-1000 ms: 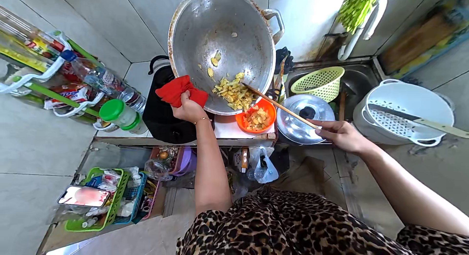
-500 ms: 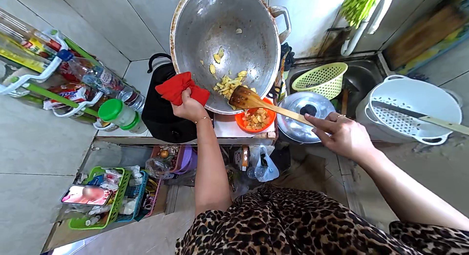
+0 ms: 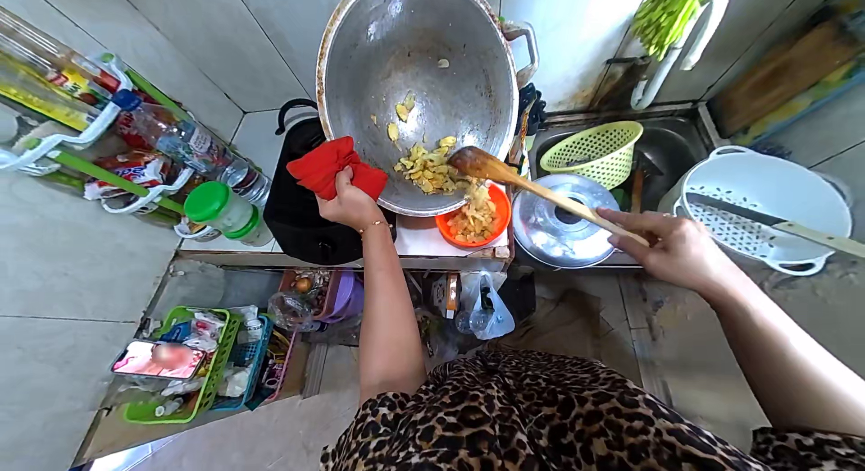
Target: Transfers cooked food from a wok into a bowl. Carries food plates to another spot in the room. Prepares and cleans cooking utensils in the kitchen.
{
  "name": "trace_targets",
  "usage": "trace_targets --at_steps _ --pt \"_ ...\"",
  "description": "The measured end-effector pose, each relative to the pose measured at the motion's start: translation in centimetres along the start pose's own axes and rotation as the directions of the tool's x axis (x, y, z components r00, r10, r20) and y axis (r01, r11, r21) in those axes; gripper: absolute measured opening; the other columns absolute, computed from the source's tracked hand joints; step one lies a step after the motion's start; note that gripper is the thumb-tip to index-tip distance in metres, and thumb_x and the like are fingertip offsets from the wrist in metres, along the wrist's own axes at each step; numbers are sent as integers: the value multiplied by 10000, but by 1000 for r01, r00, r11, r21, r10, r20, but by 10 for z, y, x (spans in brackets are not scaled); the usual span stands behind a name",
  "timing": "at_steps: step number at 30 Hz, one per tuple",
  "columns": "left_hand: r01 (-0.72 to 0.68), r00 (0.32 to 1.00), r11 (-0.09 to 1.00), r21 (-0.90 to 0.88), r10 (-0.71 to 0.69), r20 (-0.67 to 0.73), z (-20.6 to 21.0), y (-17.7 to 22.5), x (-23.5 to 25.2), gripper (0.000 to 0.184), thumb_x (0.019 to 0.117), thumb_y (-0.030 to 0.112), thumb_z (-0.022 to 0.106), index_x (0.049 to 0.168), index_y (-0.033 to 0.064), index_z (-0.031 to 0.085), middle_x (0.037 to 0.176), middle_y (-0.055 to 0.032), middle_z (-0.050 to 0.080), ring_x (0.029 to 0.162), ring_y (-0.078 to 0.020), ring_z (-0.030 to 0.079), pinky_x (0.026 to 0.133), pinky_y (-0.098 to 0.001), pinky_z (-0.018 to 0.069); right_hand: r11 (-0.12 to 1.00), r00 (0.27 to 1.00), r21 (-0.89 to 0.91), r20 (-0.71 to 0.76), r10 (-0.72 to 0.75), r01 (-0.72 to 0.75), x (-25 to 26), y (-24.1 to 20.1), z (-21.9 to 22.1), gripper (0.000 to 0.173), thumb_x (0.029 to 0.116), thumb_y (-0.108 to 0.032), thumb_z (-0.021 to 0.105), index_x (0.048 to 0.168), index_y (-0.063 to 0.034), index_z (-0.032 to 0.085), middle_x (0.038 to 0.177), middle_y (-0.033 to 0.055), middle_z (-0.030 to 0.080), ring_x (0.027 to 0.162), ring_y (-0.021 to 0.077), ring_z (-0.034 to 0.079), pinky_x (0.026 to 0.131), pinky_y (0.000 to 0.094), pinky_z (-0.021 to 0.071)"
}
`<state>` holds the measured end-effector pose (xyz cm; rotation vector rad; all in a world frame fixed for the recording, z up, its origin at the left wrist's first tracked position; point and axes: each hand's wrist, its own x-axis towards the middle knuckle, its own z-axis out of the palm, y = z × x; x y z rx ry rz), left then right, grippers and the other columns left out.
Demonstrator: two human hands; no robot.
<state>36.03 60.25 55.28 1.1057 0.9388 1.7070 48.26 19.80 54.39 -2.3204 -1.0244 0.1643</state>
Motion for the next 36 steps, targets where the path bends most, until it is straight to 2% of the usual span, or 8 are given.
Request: trace_targets --at_steps 3,9,12,16,20,23,28,36 --pt "10 1000 1000 -24 -10 0 -1 1 -1 263 801 -65 718 1049 -78 634 908 -116 697 850 -93 701 792 -250 587 1000 997 21 -81 11 -9 37 -11 10 395 1023 -178 623 1417 -145 635 1120 256 704 962 456 677 826 686 498" --pt "17 1000 999 -39 -17 4 -1 5 -6 262 816 -60 695 1068 -81 630 921 -114 703 846 -94 705 790 -256 588 985 961 -174 -275 -38 -11 101 -42 36 447 1044 -188 535 1485 -249 575 1105 302 616 936 494 633 734 642 498" --pt "12 1000 998 -54 -12 -7 0 5 -7 249 806 -70 703 1045 -75 635 891 -103 703 828 -82 704 778 -246 589 967 975 -251 -222 -8 -49 90 -50 43 461 1044 -165 532 1493 -269 562 1132 308 610 943 509 640 713 642 508" --pt "25 999 999 -44 -26 -20 1 8 -5 276 798 -66 725 1060 -81 639 902 -109 703 841 -83 701 788 -238 583 969 995 -243 -94 22 -44 48 -49 42 431 1030 -177 570 1457 -225 603 1031 270 645 859 475 655 661 646 511" --pt "11 1000 999 -44 -11 -12 1 8 -2 274 801 -60 723 1060 -79 635 900 -107 704 841 -82 702 784 -239 586 991 996 -117 45 76 -70 23 -34 30 411 1018 -189 622 1429 -204 632 1024 241 679 920 447 661 776 670 506" --pt "12 1000 999 -35 -12 -8 0 5 -3 259 809 -51 717 1053 -83 634 904 -113 698 839 -86 698 790 -246 583 996 994 -25 55 91 -90 12 -23 20 397 995 -169 661 1390 -202 666 992 206 691 847 379 657 740 618 506" --pt "40 999 998 -45 -41 -4 -3 -1 -2 251 819 -61 715 1054 -77 631 913 -115 695 850 -93 698 792 -254 585 986 987 90 88 135 -143 2 -12 14 386 1003 -159 667 1388 -190 665 1127 193 718 898 335 666 800 597 502" --pt "60 998 997 -42 -61 -10 -4 1 1 253 830 -62 704 1072 -74 632 920 -123 701 851 -117 706 786 -279 594 965 981 209 137 134 -160 3 -7 27 399 1009 -136 650 1405 -180 646 1094 155 731 793 250 654 735 523 524"
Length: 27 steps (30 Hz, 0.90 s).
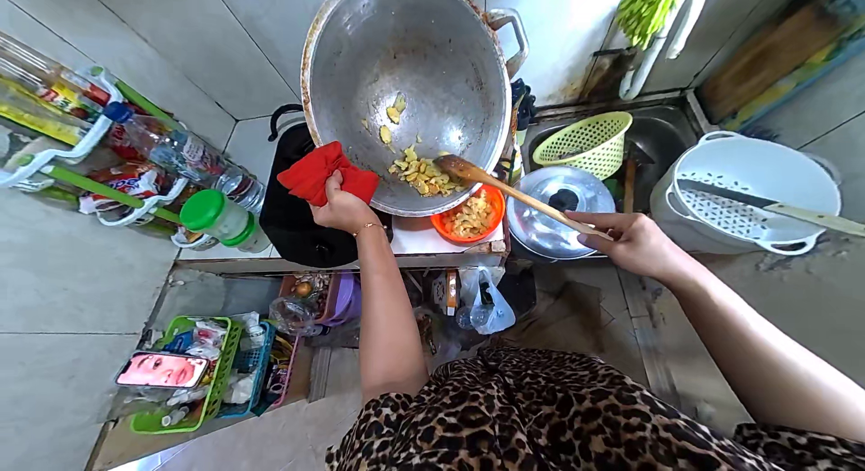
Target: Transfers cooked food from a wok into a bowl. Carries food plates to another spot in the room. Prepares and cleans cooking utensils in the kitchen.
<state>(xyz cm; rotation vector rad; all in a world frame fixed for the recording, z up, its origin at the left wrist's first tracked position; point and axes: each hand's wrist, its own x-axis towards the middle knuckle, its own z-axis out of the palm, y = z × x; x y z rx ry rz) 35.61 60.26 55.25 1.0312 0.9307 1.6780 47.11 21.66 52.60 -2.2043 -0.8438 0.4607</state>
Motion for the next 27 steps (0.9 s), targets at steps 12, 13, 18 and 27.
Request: trace_targets --at_steps 12,13,18,27 --pt "-38 999 999 20 38 -5 0 -3 6 244 811 -77 702 1047 -68 640 903 -115 698 832 -111 701 778 -271 587 999 998 -24 51 -25 27 -23 12 -19 370 995 -178 656 1364 -204 681 1165 100 741 928 225 690 810 536 529" --pt "-34 999 999 25 34 -9 1 -3 6 248 808 -78 704 1048 -70 639 908 -117 697 834 -112 699 778 -271 585 999 998 -28 54 -18 20 -25 13 -22 369 995 -182 659 1363 -208 682 1175 102 740 957 238 695 829 552 528" --pt "-28 1000 998 57 28 8 1 -5 8 265 824 -51 715 1076 -71 638 924 -121 702 850 -119 701 795 -283 588 1000 999 10 41 -8 7 -31 10 -36 366 984 -158 654 1348 -168 687 1154 98 743 926 195 688 813 501 538" --pt "-68 998 996 51 68 -4 -2 -2 9 264 811 -56 721 1061 -74 639 905 -109 702 840 -93 699 791 -255 583 996 991 76 130 43 -53 -33 12 -36 353 992 -118 644 1343 -121 680 1093 86 740 821 96 633 755 332 527"
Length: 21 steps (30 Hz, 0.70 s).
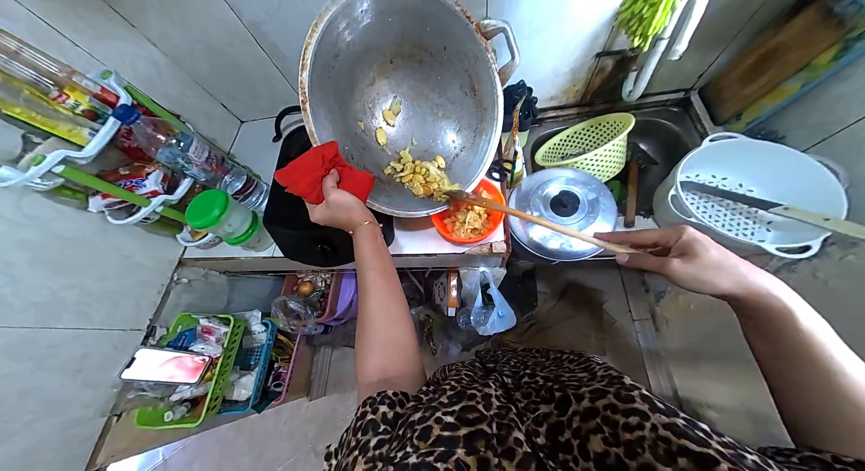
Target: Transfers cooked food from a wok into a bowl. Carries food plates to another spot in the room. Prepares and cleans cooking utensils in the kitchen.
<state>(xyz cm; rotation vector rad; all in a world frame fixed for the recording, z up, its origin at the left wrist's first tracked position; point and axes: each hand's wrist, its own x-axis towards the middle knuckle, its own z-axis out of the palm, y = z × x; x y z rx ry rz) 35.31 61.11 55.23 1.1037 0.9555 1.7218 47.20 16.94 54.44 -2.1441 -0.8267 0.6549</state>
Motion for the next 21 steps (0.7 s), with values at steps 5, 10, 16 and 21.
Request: trace_targets --at_steps 5,10,16,21 --pt "-17 1000 1000 -4 17 -10 -2 3 2 248 807 -62 720 1041 -75 640 887 -103 697 828 -86 695 784 -246 578 1000 1000 6 -5 23 -23 -5 -4 -6 354 989 -101 637 1339 -122 682 1031 60 736 773 42 603 715 268 510" --pt "14 1000 999 -34 -15 -27 -3 2 5 254 812 -66 716 1052 -75 636 895 -109 698 826 -98 700 780 -255 584 995 998 -91 46 40 -35 -16 -9 -24 333 991 -114 636 1315 -153 699 1085 69 736 819 69 612 756 327 513" --pt "43 998 999 -28 -45 -51 -4 3 8 253 814 -54 719 1054 -68 639 890 -110 700 833 -101 703 775 -265 587 978 990 -189 100 104 -84 9 -25 -9 333 1008 -172 664 1340 -191 696 1035 135 727 832 209 620 771 487 496" --pt "38 999 999 -15 -38 -39 -7 4 9 254 823 -48 714 1067 -78 647 924 -118 706 857 -103 700 804 -261 580 983 993 -179 103 58 -39 -3 -22 -33 332 1009 -161 641 1334 -194 701 1126 98 736 866 182 648 775 454 523"
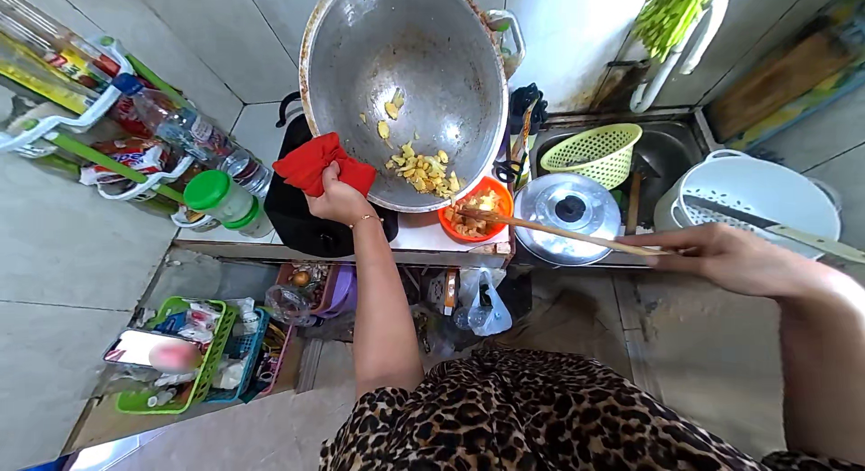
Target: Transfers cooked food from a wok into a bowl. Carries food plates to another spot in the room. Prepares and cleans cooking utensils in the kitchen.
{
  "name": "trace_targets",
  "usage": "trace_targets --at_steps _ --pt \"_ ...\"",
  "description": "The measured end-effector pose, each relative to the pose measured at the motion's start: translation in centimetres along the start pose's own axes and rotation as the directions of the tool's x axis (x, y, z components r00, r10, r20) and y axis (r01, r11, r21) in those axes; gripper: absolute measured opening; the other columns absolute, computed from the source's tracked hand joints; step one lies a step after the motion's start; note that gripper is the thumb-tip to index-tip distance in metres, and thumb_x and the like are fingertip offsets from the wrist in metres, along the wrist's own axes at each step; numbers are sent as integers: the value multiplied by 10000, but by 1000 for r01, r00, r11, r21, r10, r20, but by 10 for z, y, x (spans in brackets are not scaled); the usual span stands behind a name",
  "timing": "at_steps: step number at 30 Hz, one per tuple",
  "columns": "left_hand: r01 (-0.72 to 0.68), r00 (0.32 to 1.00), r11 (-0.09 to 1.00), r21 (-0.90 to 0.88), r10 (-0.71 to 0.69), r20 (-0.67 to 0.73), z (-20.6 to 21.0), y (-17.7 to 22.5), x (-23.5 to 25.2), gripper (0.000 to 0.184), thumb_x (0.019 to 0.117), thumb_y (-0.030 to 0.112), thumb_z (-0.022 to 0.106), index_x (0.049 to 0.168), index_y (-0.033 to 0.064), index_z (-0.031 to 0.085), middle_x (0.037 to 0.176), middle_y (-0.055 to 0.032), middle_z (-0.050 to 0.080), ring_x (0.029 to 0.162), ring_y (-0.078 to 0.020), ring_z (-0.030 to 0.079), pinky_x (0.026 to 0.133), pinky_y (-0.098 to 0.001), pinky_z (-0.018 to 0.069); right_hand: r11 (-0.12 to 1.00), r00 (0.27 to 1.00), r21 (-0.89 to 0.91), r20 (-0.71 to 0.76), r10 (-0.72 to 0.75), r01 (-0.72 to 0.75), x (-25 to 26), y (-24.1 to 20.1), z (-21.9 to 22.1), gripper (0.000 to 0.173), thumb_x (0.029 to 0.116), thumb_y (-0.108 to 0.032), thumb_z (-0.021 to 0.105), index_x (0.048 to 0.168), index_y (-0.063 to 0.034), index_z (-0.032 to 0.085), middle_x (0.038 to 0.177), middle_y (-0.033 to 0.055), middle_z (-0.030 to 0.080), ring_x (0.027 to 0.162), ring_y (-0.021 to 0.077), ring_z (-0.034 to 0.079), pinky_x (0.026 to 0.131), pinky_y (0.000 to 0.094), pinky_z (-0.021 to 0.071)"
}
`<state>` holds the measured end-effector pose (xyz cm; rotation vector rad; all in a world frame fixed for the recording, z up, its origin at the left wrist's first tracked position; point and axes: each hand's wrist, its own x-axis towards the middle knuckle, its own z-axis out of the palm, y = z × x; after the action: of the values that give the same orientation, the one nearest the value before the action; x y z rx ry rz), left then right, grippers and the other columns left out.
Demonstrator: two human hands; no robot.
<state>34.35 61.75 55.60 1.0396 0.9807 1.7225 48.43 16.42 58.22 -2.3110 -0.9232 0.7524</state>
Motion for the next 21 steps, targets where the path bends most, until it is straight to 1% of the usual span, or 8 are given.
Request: trace_targets --at_steps 3,6,8,10,11,13,16,21 --pt "8 1000 1000 -8 -8 0 0 0 -3 246 833 -42 718 1065 -71 642 908 -103 703 845 -88 699 796 -250 581 998 998 50 -64 -25 28 -8 -2 -11 345 998 -134 645 1338 -166 695 1089 68 748 771 103 617 678 340 506" --pt "19 1000 1000 -24 -19 7 2 0 -8 259 819 -59 720 1064 -72 636 911 -109 699 843 -95 700 793 -254 585 992 979 48 -175 -106 116 23 -24 0 360 1019 -86 607 1371 -134 664 932 95 712 660 137 561 620 374 484" --pt "23 1000 999 -27 -23 14 3 0 -11 274 816 -61 723 1075 -76 636 925 -116 703 851 -98 703 793 -254 586 983 940 22 -297 -166 181 55 -50 12 364 1026 -123 607 1384 -162 662 982 134 720 722 218 631 659 474 527" --pt "21 999 999 -38 -21 24 5 1 -16 271 824 -59 722 1079 -78 634 932 -116 703 854 -94 703 795 -253 587 975 900 -14 -382 -212 224 87 -76 22 390 1037 -172 579 1423 -185 631 1191 188 711 1022 352 690 896 614 517" --pt "25 999 999 -37 -24 30 5 1 -19 271 829 -55 722 1084 -78 634 935 -117 704 859 -93 704 799 -254 588 968 877 -34 -417 -238 247 101 -84 29 402 1045 -198 560 1443 -187 614 1233 206 694 1097 385 674 952 630 494" --pt "37 999 999 -37 -35 41 7 3 -23 272 822 -62 722 1078 -76 631 923 -115 702 852 -93 703 797 -255 589 952 835 -71 -463 -296 297 122 -95 43 411 1048 -214 544 1454 -181 604 1200 229 693 1086 400 666 951 611 494" --pt "41 998 998 -54 -38 51 9 4 -27 251 820 -66 713 1057 -69 632 901 -102 699 834 -87 703 783 -253 591 946 852 -135 -411 -323 293 129 -95 61 417 1039 -210 547 1452 -218 610 1100 227 681 1007 411 659 867 629 507" --pt "54 998 995 -87 -51 42 11 3 -26 266 811 -72 719 1062 -77 630 899 -114 700 834 -102 705 783 -260 595 910 885 -259 -260 -387 322 92 -70 63 381 1030 -200 586 1404 -220 656 998 188 698 884 392 672 752 627 522"
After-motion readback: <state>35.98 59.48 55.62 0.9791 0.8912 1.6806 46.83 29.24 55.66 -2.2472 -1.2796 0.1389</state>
